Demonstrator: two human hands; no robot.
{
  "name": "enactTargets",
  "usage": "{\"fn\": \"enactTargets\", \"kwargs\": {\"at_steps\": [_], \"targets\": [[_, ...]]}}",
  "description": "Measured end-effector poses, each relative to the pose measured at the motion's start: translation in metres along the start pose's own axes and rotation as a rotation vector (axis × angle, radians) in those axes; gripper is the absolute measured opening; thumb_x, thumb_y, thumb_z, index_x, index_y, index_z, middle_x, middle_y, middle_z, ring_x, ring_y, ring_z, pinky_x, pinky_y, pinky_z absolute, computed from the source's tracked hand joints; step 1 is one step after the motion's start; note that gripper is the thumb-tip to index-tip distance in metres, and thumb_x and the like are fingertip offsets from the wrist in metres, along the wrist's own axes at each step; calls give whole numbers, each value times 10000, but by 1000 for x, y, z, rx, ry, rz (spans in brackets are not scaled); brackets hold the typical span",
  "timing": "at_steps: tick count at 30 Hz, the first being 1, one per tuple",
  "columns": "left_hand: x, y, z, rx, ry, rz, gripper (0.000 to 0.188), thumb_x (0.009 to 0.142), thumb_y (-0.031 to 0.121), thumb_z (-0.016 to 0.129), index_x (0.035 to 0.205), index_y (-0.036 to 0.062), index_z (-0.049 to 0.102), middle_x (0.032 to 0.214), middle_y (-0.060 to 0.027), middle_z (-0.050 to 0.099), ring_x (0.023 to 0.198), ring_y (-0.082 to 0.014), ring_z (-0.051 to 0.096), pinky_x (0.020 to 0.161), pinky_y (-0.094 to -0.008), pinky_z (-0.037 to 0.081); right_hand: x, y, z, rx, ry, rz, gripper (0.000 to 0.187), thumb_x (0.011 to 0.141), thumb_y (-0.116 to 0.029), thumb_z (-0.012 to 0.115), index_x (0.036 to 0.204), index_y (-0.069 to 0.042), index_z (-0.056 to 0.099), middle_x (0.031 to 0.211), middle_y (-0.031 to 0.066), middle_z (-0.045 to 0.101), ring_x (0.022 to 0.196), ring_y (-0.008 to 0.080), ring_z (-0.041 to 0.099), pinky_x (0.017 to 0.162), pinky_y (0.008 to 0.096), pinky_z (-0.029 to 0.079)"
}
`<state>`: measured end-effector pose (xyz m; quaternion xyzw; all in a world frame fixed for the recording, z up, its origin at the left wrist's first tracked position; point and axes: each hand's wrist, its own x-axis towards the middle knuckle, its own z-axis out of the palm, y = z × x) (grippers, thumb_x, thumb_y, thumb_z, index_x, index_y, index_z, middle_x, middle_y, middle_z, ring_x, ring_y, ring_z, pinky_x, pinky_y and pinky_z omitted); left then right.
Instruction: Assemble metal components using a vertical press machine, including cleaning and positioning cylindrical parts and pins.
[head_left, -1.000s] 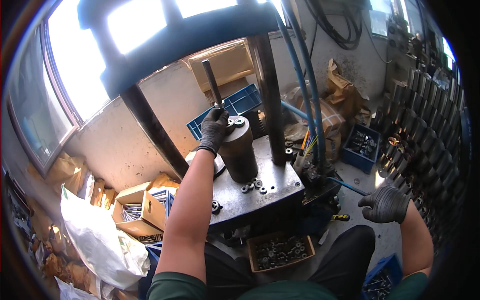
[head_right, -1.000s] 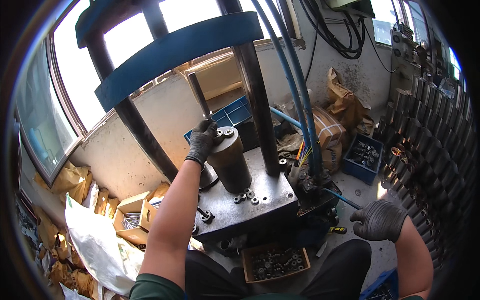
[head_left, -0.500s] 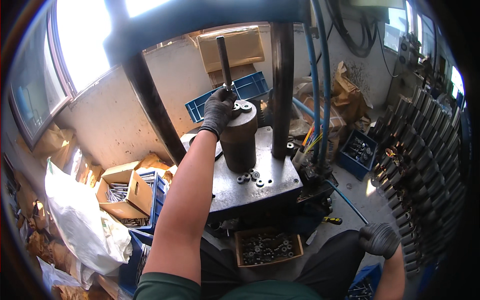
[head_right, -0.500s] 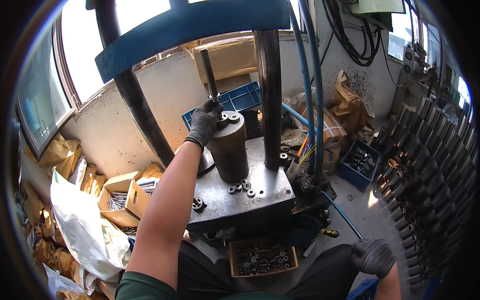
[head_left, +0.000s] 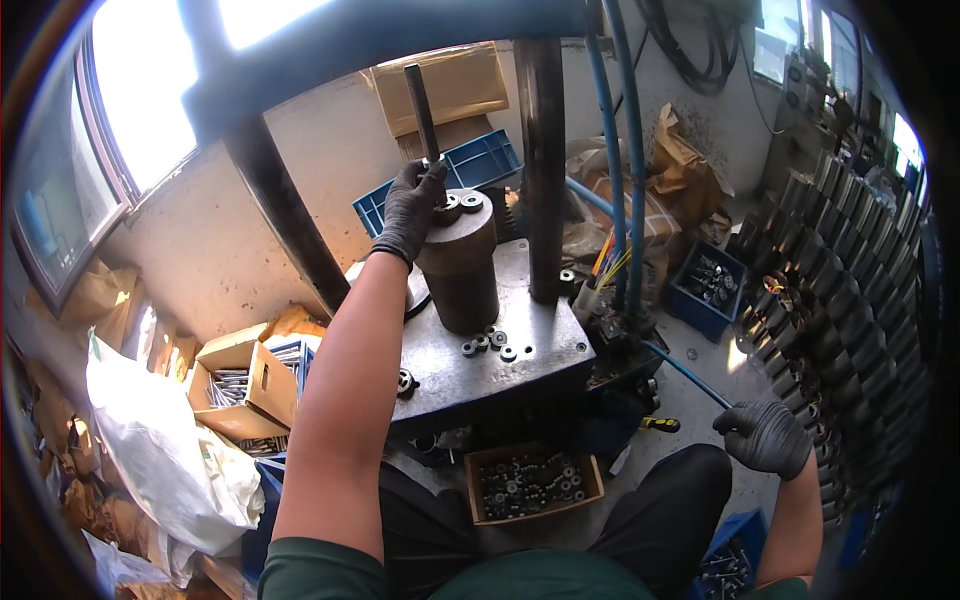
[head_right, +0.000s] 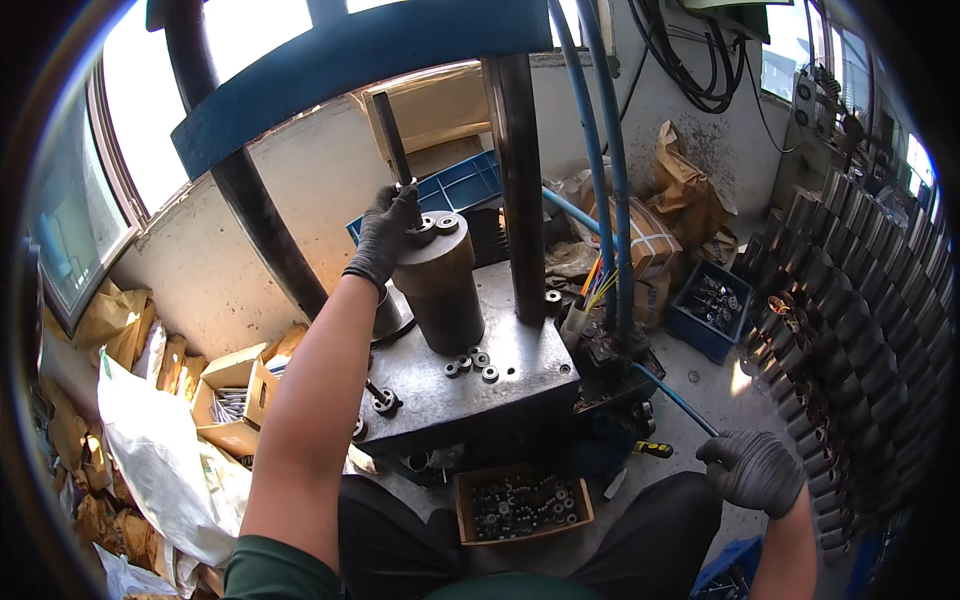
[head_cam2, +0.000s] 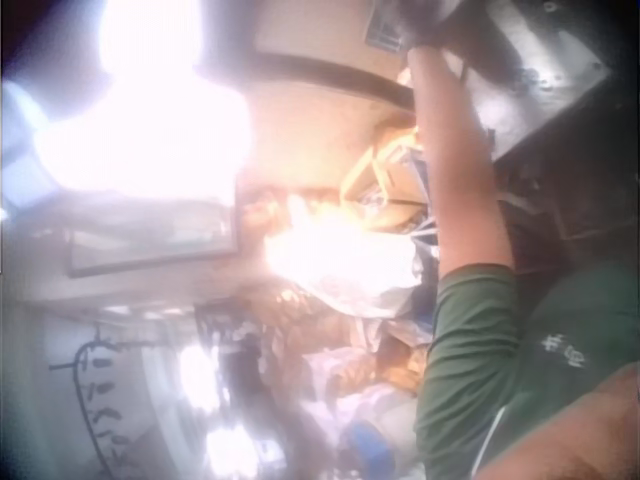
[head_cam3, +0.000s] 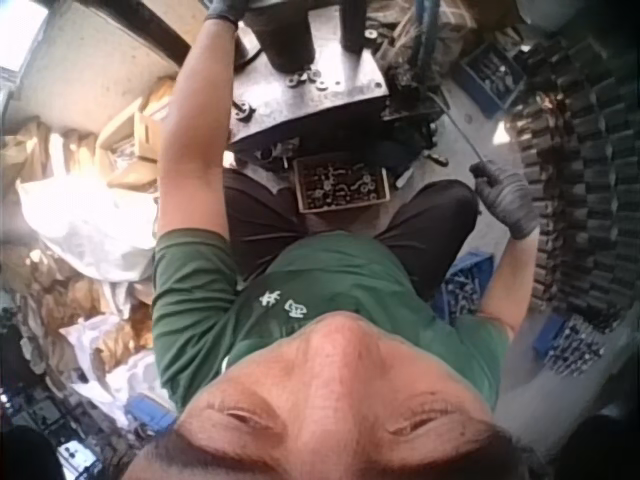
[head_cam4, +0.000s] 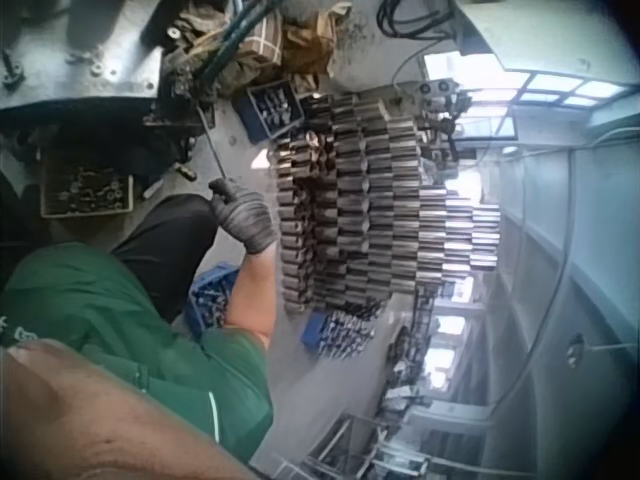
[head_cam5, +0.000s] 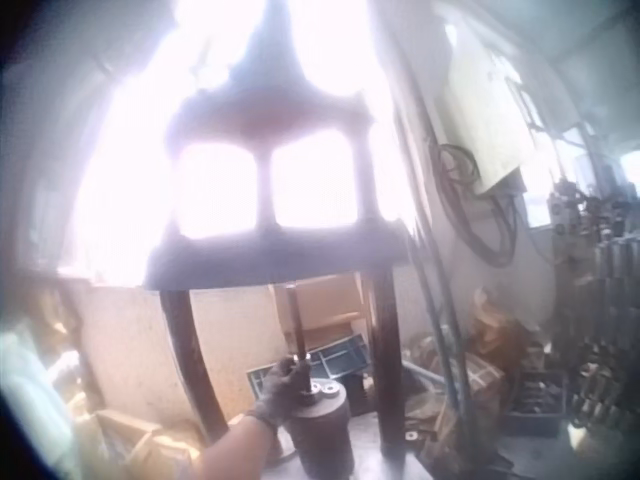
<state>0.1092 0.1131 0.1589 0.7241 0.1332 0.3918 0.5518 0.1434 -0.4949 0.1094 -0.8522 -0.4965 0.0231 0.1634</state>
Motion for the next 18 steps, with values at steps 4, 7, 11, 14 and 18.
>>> {"fn": "enactTargets", "kwargs": {"at_steps": [4,7,11,14,18], "targets": [[3,3,-1,-44,111,151,457,1024,408,665,1328,70,615,910,-57,697,895,-166,664,827,-336,525,10,-5,-11,-50,21,5,212,784,-151,652,952,-72,755,860,150,736,813,367,715,743,456,584],[20,20,-9,161,53,207,434,1042,414,636,1310,72,621,946,-52,685,905,-161,640,801,-347,526,17,-10,-16,-82,-31,45,250,810,-201,644,996,-81,760,904,152,742,861,360,725,789,451,590],[34,33,-3,433,7,112,298,1052,310,647,1204,53,652,896,-30,658,817,-138,616,723,-321,522,16,-5,-15,-91,-20,-10,258,814,-217,639,1000,-84,757,900,144,740,858,356,722,795,452,586],[30,34,1,337,-10,53,235,1046,241,661,1161,37,660,872,-39,655,786,-149,634,693,-315,527,15,-7,-15,-108,-12,4,262,812,-222,639,1000,-86,760,901,138,744,856,350,722,788,454,583],[21,41,9,342,30,56,221,1046,214,660,1174,34,658,865,-44,662,755,-164,662,645,-316,536,21,-16,-20,-118,9,34,274,803,-230,645,1005,-92,769,866,127,750,847,333,729,779,456,578]]}}
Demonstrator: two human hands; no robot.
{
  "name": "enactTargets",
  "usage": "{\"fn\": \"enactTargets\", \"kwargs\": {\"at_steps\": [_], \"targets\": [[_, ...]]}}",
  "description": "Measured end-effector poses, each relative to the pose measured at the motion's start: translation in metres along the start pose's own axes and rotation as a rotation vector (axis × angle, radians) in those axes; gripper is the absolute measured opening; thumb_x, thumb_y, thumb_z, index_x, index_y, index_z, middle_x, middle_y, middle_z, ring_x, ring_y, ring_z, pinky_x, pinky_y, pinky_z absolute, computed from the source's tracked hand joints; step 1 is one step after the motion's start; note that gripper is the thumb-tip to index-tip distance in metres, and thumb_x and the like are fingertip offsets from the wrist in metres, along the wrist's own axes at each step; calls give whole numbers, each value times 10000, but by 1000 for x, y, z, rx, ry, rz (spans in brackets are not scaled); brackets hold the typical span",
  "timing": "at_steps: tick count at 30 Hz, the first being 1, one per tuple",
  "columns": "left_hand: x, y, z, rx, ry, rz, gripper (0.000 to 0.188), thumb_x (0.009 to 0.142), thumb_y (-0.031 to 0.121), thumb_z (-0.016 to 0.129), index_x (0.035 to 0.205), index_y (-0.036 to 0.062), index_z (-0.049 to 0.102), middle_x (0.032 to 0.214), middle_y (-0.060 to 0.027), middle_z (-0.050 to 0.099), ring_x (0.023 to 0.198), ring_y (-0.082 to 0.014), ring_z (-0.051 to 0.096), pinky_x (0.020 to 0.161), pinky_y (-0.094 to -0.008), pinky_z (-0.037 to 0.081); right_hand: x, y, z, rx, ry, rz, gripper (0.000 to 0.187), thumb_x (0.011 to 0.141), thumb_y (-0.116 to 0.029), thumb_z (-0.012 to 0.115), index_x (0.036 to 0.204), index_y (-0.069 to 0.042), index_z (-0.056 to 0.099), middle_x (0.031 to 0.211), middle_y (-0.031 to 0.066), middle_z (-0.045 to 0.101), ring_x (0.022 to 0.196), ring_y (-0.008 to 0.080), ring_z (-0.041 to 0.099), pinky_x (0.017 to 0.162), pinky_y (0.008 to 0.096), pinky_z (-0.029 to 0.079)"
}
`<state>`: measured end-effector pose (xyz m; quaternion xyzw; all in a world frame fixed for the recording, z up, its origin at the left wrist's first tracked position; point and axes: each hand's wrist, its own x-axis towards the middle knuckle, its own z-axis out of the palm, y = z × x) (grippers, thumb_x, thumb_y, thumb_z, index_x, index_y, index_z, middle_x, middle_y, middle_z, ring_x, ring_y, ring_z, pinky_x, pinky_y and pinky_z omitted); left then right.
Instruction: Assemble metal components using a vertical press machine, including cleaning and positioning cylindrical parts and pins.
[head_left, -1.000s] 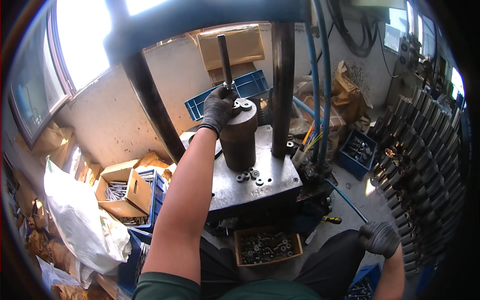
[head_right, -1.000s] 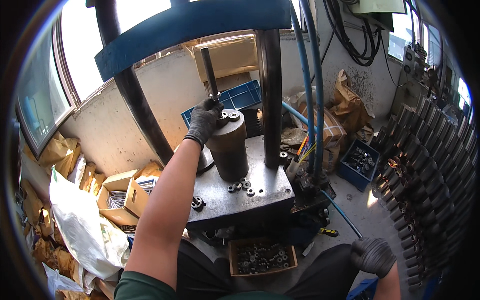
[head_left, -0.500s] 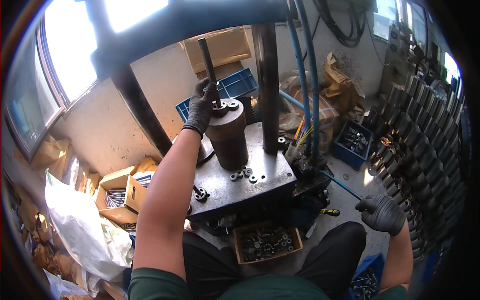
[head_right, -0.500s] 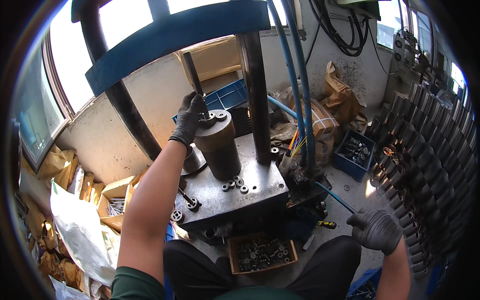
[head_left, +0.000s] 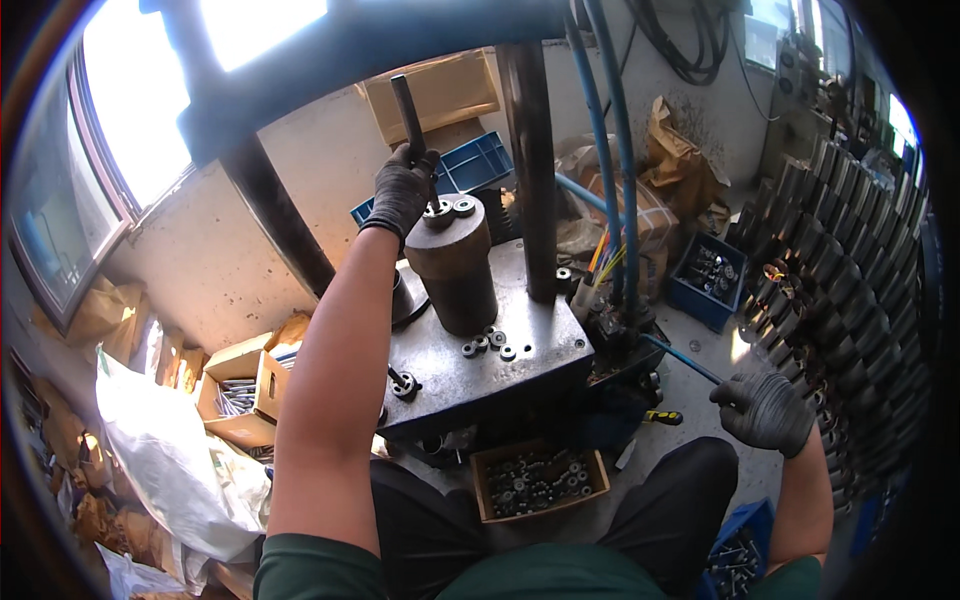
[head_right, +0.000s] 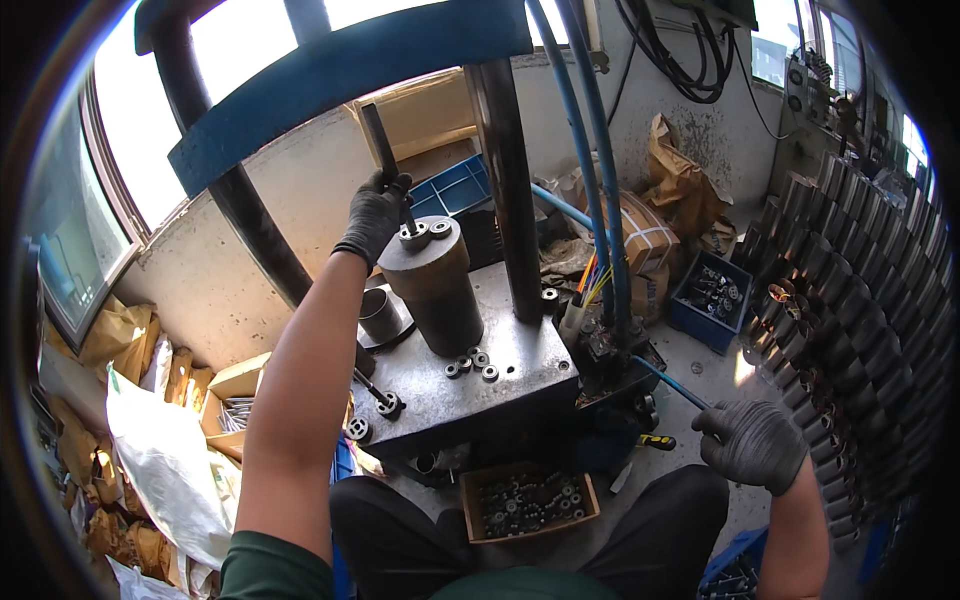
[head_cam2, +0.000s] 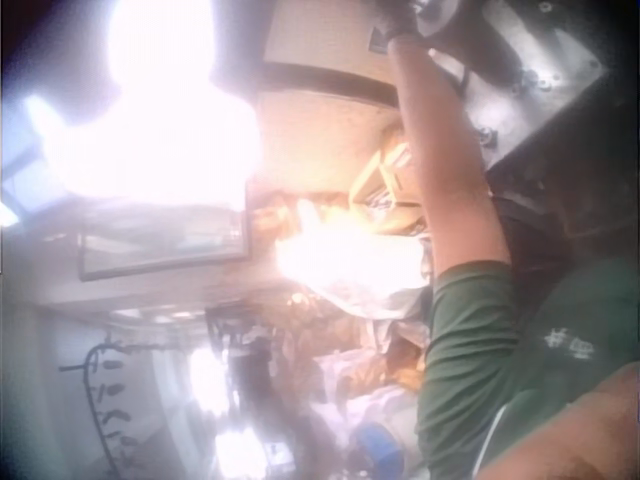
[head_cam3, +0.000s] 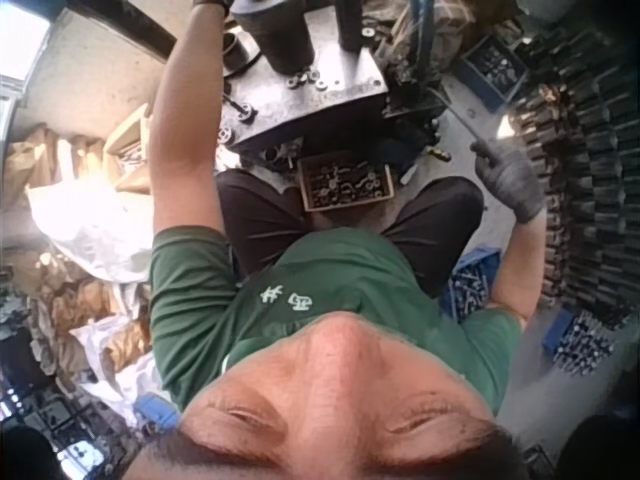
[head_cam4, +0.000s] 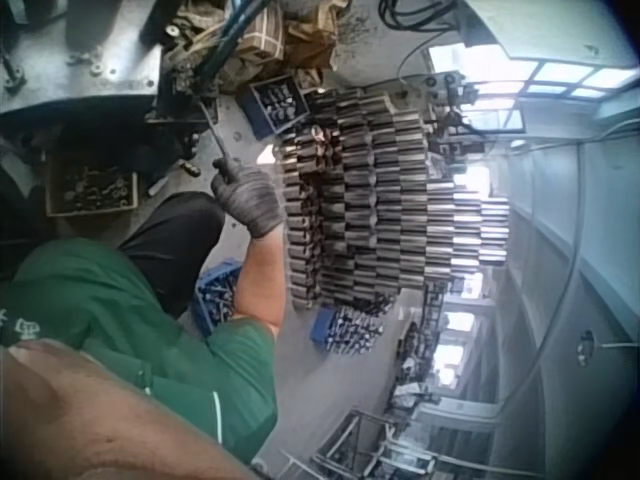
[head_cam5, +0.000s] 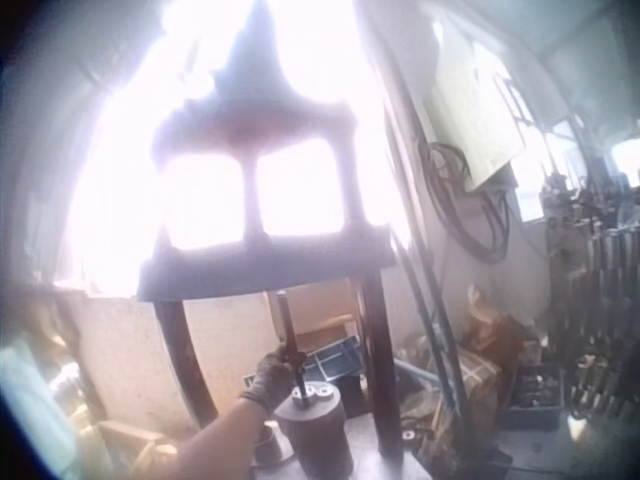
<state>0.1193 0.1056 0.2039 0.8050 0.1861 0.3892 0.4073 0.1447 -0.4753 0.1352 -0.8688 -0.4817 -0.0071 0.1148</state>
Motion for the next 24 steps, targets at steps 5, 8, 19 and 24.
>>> {"fn": "enactTargets", "kwargs": {"at_steps": [5,8,19,24], "targets": [[-3,0,0,127,92,14,270,1023,264,681,1158,31,684,858,-102,709,774,-180,686,674,-353,545,13,11,1,-98,42,-78,291,827,-271,619,1009,-111,780,820,108,754,828,313,739,793,453,575],[-15,8,16,423,282,91,316,981,319,715,1126,38,709,854,-147,732,773,-203,704,705,-382,549,17,11,-4,-91,19,-20,304,845,-297,597,1013,-125,783,820,103,757,816,312,740,798,455,574],[-4,-7,9,85,146,22,260,1031,277,676,1138,42,646,787,-97,689,572,-164,625,476,-330,505,27,1,-16,-54,-63,-10,357,853,-313,598,1069,-89,773,909,175,748,901,370,722,855,470,574],[5,-6,6,-212,-11,-199,257,1063,209,626,1268,79,544,849,-70,619,688,-188,627,451,-342,451,24,3,-15,-16,-142,74,382,860,-331,599,1122,-111,770,990,192,756,973,374,718,905,473,564]]}}
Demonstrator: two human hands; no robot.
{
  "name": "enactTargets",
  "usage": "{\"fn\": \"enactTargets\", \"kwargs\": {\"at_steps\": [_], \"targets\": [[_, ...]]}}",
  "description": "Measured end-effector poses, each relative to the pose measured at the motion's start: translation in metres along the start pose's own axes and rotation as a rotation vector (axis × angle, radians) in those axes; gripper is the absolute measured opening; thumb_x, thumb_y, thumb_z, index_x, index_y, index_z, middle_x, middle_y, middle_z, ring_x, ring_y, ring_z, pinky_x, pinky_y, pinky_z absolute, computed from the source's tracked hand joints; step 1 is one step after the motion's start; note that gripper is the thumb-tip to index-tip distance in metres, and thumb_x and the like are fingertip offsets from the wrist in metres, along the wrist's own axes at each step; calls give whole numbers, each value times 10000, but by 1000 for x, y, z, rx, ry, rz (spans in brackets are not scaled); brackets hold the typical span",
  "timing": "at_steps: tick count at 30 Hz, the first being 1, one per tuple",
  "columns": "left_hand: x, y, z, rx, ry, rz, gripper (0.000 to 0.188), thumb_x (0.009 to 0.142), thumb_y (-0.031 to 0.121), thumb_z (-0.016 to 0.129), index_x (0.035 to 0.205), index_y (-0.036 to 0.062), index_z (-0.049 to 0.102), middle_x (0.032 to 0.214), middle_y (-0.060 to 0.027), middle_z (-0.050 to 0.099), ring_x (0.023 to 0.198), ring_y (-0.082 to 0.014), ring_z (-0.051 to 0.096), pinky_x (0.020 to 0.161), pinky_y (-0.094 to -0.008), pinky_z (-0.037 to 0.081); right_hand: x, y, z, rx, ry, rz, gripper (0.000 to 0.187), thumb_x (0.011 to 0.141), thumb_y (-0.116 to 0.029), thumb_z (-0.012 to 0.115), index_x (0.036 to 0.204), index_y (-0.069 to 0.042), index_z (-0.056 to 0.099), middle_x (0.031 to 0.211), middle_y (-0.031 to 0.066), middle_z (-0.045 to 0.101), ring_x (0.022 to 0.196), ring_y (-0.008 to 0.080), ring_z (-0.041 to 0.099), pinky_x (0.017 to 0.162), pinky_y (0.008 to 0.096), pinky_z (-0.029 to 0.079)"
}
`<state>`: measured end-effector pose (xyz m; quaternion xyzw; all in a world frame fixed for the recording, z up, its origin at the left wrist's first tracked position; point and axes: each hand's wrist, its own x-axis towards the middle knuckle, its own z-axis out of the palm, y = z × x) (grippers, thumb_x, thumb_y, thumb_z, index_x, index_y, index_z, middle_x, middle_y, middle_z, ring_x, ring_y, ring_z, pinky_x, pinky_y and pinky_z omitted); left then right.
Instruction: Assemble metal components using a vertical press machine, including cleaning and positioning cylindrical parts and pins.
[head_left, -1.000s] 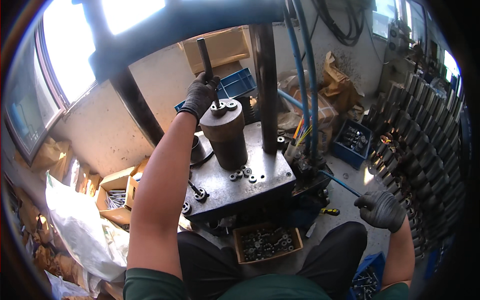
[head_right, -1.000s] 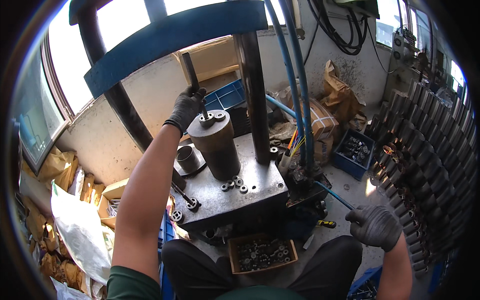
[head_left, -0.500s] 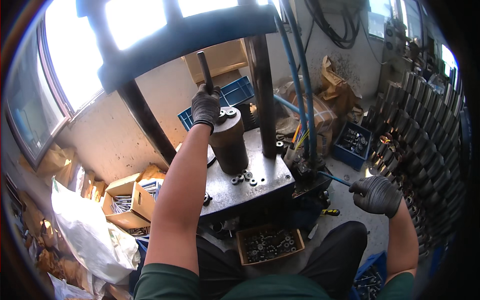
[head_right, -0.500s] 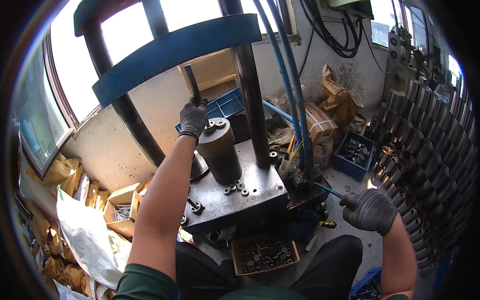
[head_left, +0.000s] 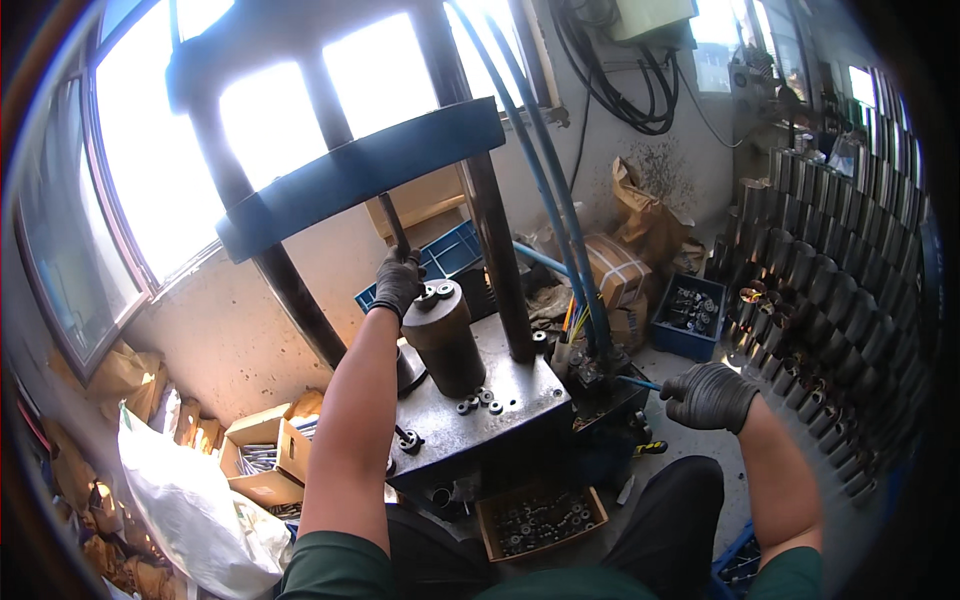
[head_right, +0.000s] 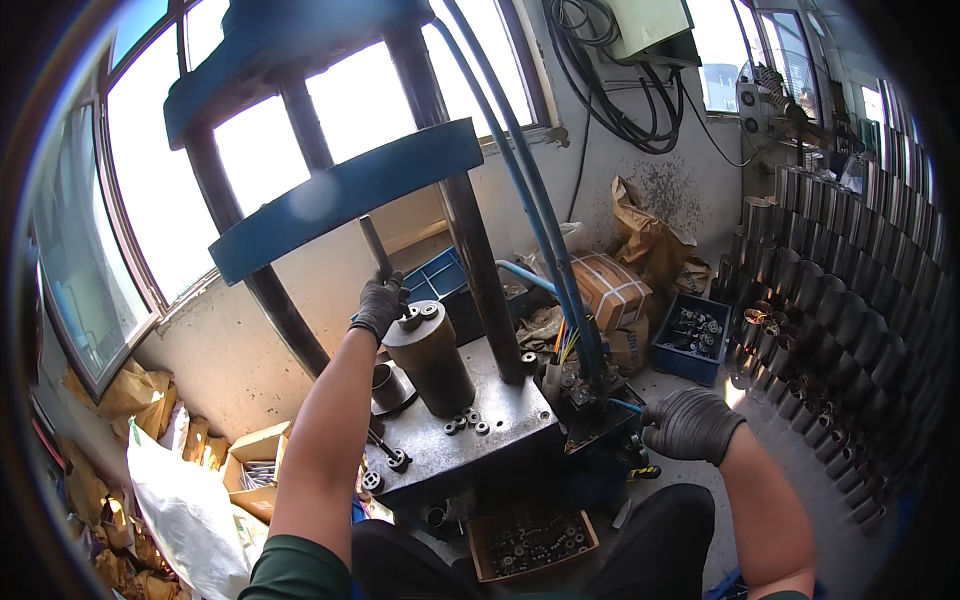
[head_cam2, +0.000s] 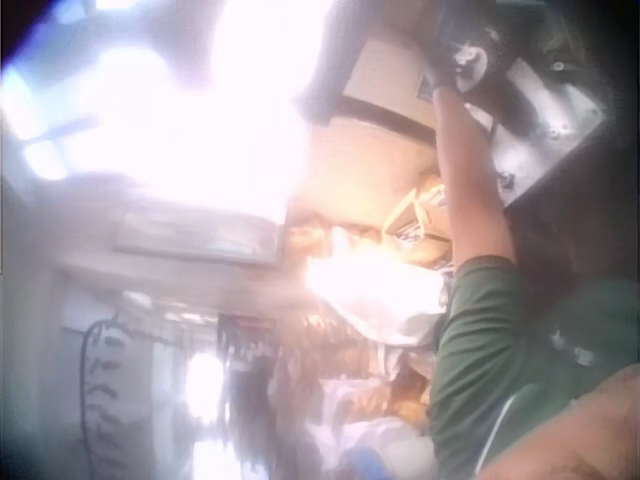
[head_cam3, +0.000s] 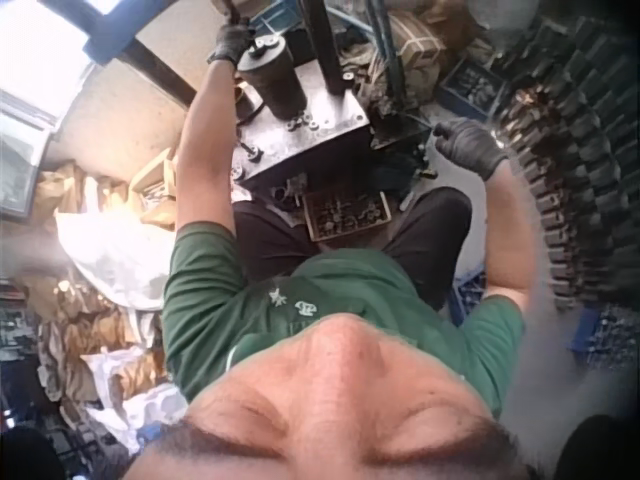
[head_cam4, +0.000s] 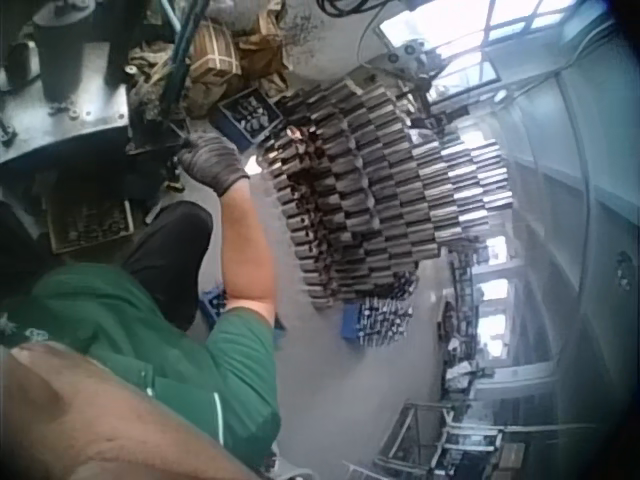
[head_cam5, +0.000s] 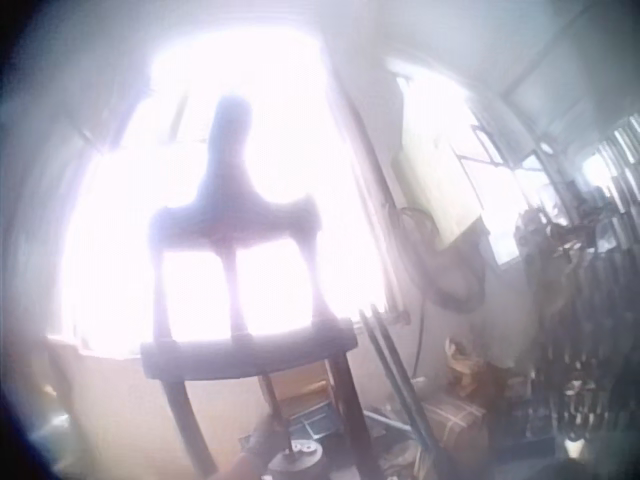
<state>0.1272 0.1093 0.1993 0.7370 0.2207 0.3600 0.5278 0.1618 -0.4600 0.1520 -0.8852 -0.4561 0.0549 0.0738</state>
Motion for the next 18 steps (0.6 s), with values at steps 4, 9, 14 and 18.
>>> {"fn": "enactTargets", "kwargs": {"at_steps": [4,9,14,18], "targets": [[-4,-10,-3,112,51,101,203,1061,192,628,1222,93,554,851,-79,616,686,-189,634,438,-335,469,6,8,8,-8,42,-36,362,866,-368,596,1053,-126,789,892,194,742,893,389,718,839,495,562],[-40,-4,-11,-120,34,269,125,1049,185,610,1088,80,554,804,-102,648,552,-178,606,464,-327,491,2,12,12,-7,60,-69,358,877,-372,595,1049,-127,789,860,206,733,857,395,716,825,508,559],[-112,25,-13,-270,70,288,104,1055,149,592,1098,70,542,858,-83,669,655,-149,627,564,-294,511,0,7,-1,44,19,-19,380,868,-369,603,1082,-103,771,913,211,741,911,401,713,858,491,567],[-153,16,-28,-291,42,364,154,1060,187,598,1143,64,555,882,-83,685,672,-137,635,589,-282,514,1,-2,-7,34,38,-12,357,866,-331,611,1059,-69,758,954,194,741,940,382,708,868,474,566]]}}
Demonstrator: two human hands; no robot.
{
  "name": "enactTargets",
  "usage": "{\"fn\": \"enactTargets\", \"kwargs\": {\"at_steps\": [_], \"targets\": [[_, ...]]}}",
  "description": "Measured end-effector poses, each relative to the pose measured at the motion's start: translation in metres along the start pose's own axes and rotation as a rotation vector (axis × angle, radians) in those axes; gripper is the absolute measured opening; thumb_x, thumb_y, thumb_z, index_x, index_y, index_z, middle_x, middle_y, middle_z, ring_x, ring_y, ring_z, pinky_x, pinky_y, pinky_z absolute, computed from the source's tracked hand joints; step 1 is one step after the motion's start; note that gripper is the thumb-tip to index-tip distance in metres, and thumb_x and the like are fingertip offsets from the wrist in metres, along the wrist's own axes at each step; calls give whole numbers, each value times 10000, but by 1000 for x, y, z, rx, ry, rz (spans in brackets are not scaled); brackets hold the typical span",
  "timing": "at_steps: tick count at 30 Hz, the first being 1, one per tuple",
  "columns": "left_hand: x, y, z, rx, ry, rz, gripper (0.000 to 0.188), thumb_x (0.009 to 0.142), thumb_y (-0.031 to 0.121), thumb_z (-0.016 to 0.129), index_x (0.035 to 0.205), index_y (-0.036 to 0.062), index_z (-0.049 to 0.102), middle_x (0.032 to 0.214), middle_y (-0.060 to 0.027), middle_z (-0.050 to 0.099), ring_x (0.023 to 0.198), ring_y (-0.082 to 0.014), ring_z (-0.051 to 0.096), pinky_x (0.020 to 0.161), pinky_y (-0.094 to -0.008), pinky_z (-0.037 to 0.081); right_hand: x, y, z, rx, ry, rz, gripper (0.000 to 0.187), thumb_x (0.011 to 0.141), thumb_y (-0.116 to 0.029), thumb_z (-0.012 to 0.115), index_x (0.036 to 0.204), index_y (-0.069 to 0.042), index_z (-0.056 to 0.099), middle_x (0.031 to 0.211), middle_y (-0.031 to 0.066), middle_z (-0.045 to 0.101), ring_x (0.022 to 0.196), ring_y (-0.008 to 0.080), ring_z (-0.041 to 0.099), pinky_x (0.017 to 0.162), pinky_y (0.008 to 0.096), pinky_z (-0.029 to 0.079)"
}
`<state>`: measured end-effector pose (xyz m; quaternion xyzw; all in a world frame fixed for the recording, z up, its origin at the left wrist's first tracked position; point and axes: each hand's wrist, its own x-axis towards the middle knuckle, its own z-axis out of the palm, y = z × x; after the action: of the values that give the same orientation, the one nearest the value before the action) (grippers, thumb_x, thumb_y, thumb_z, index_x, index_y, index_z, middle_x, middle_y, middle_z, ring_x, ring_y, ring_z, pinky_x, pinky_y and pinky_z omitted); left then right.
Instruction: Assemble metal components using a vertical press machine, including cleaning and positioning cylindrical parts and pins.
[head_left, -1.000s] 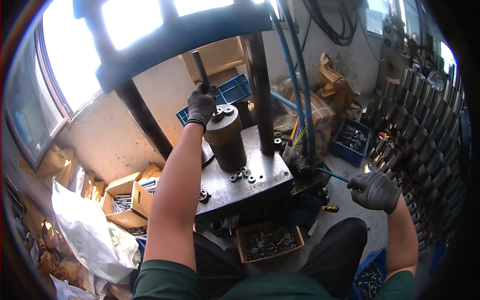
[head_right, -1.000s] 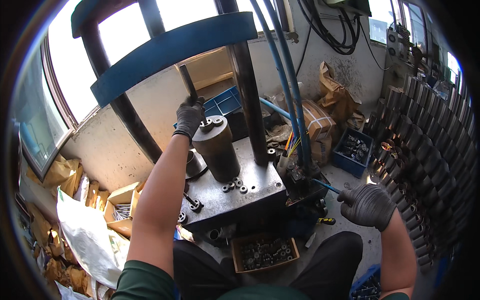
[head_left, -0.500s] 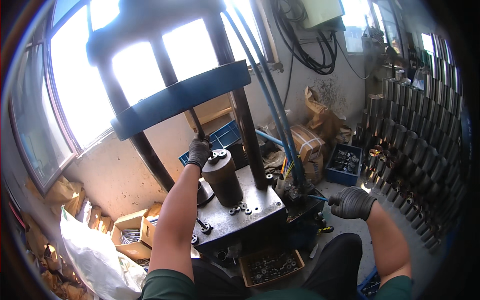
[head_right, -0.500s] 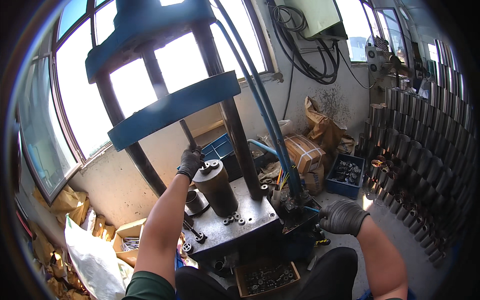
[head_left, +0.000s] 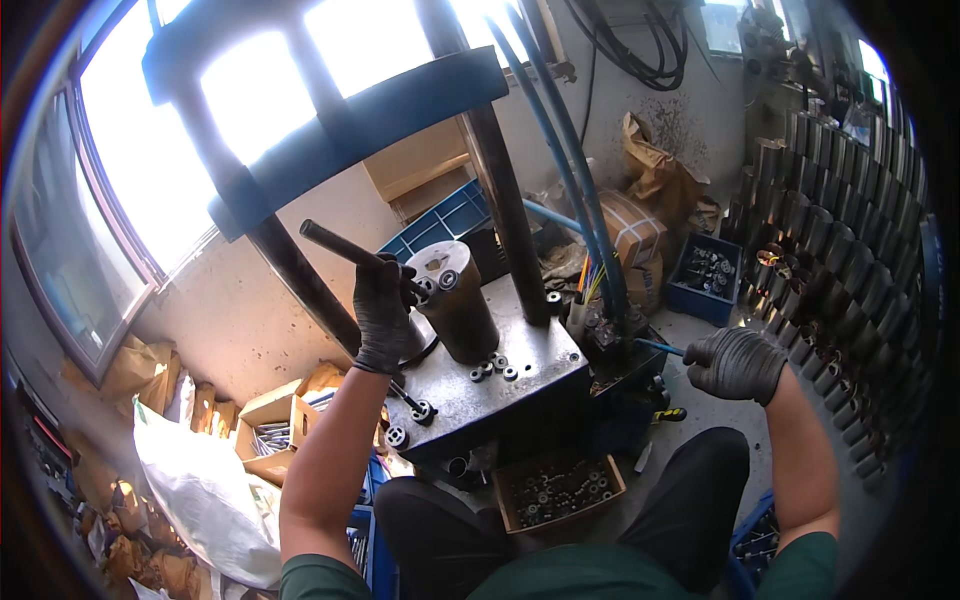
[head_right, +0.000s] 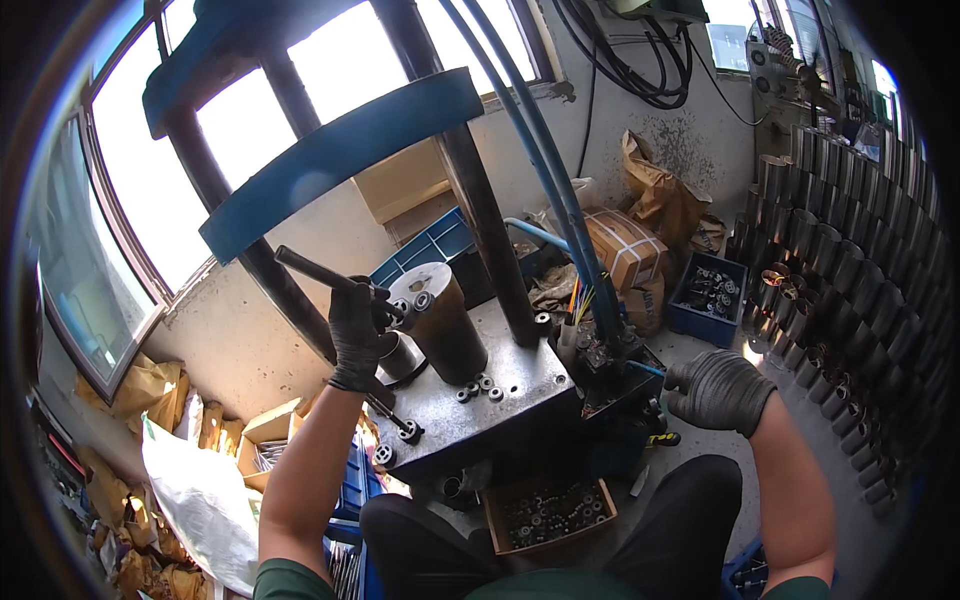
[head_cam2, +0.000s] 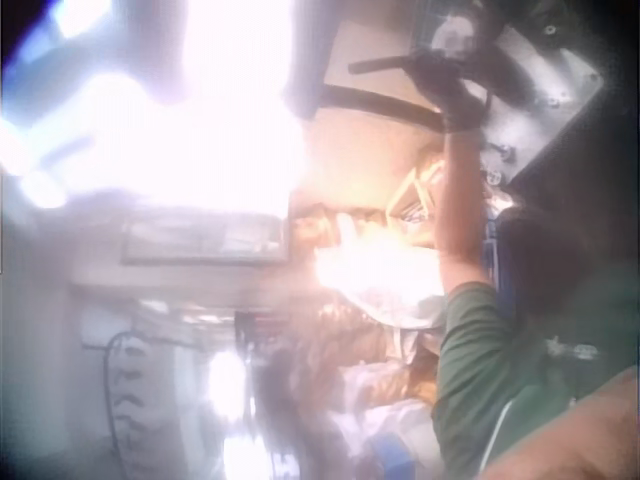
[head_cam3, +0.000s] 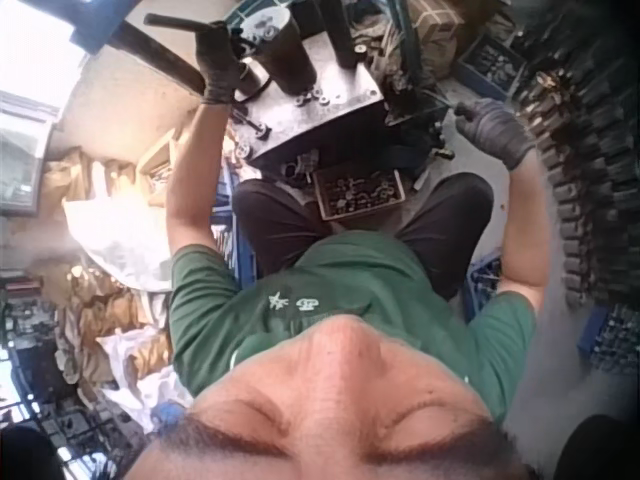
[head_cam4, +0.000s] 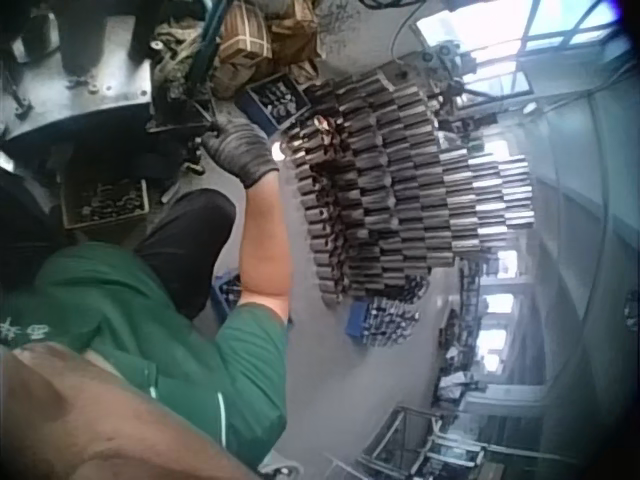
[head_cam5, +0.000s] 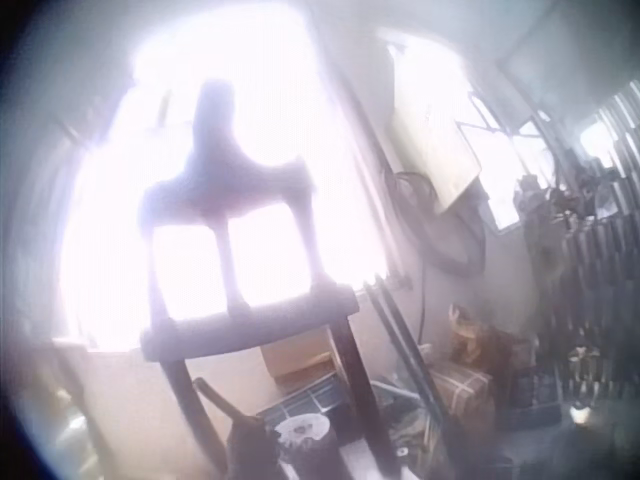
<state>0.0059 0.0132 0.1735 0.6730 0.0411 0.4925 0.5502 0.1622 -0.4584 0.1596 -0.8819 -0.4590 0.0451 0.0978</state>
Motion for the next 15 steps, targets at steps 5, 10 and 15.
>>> {"fn": "enactTargets", "kwargs": {"at_steps": [5,10,15], "targets": [[-73,-40,-6,-49,-19,-212,160,1067,194,599,1177,85,559,891,-61,674,656,-108,614,572,-254,495,1,10,10,-1,84,-45,320,866,-294,613,1027,-52,747,882,188,726,880,398,703,821,486,565],[-153,-142,-30,174,-123,-456,205,1079,177,587,1255,80,551,887,-34,611,691,-117,610,595,-298,530,1,3,12,-91,122,-68,294,859,-276,628,1008,-48,739,852,192,716,850,392,701,792,497,553],[-159,-155,-38,51,-52,-424,165,1076,170,586,1191,54,565,883,-76,649,655,-133,615,591,-306,528,5,-57,16,-308,433,-180,228,878,-223,669,1028,-57,716,996,139,687,907,368,670,795,487,538]]}}
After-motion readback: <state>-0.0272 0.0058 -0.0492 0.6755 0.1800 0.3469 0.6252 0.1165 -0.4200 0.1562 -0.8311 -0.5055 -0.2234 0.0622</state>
